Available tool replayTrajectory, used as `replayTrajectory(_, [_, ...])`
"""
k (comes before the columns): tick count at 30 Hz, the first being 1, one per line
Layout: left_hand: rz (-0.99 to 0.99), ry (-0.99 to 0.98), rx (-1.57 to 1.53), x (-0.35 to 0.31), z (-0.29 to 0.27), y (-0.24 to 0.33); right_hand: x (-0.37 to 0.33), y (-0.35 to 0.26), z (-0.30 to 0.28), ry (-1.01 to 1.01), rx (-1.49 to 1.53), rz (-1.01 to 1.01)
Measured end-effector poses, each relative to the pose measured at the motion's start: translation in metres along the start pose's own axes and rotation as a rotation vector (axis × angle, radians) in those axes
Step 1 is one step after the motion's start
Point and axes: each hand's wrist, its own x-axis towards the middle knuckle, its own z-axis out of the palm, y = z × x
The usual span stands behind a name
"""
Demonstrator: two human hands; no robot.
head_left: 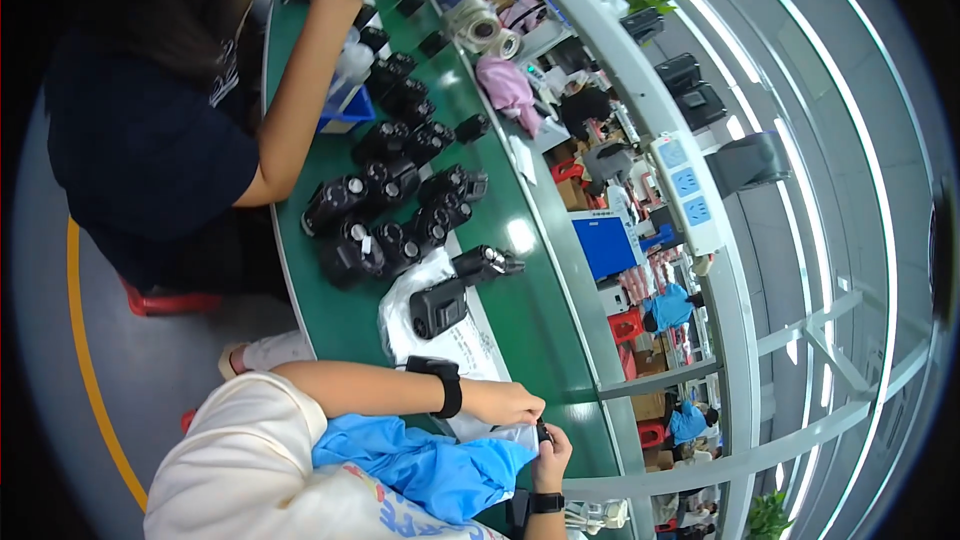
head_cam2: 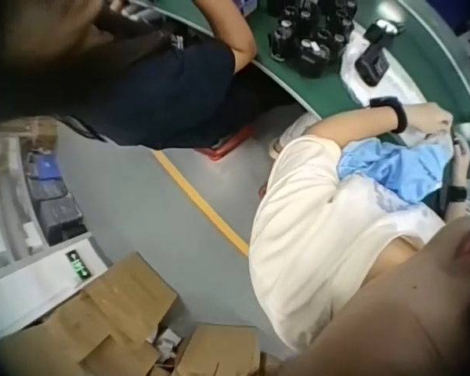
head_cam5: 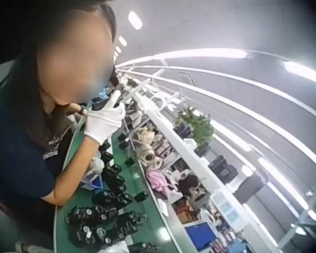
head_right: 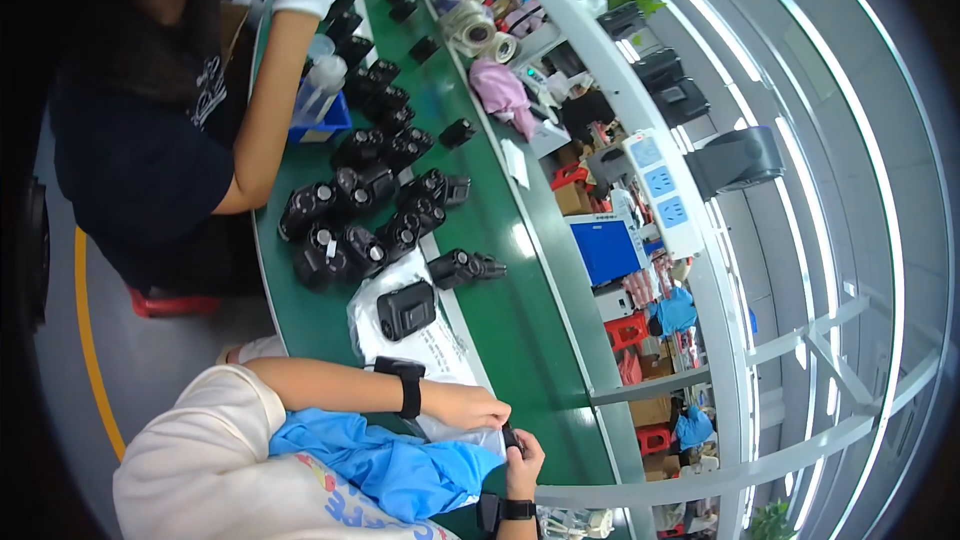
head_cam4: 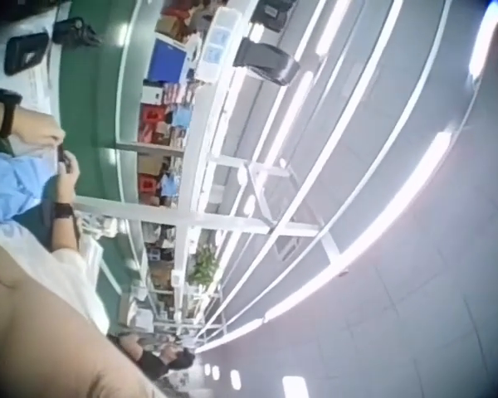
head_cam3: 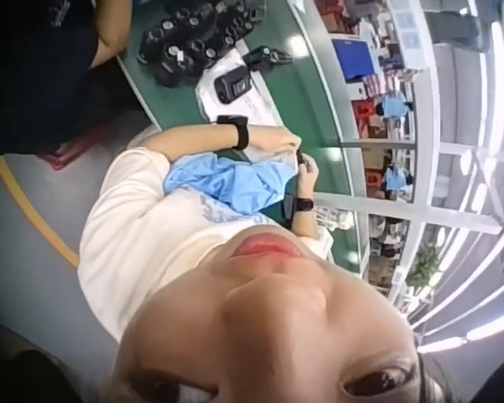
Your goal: Cleaning and inspecting handheld electronic devices at a production station.
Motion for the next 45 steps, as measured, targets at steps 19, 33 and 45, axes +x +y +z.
replayTrajectory(19, [0.326, -0.077, 0.032, -0.007, 0.016, -0.022, -0.033, -0.035, 0.006, -0.083, 0.197, 0.007])
replayTrajectory(33, [-0.173, 0.234, 0.167, 0.004, 0.012, -0.017, 0.018, -0.025, 0.013, -0.209, -0.496, -0.400])
replayTrajectory(45, [-0.145, 0.301, -0.189, 0.042, 0.022, 0.006, 0.015, -0.041, -0.022, -0.014, -0.717, -0.313])
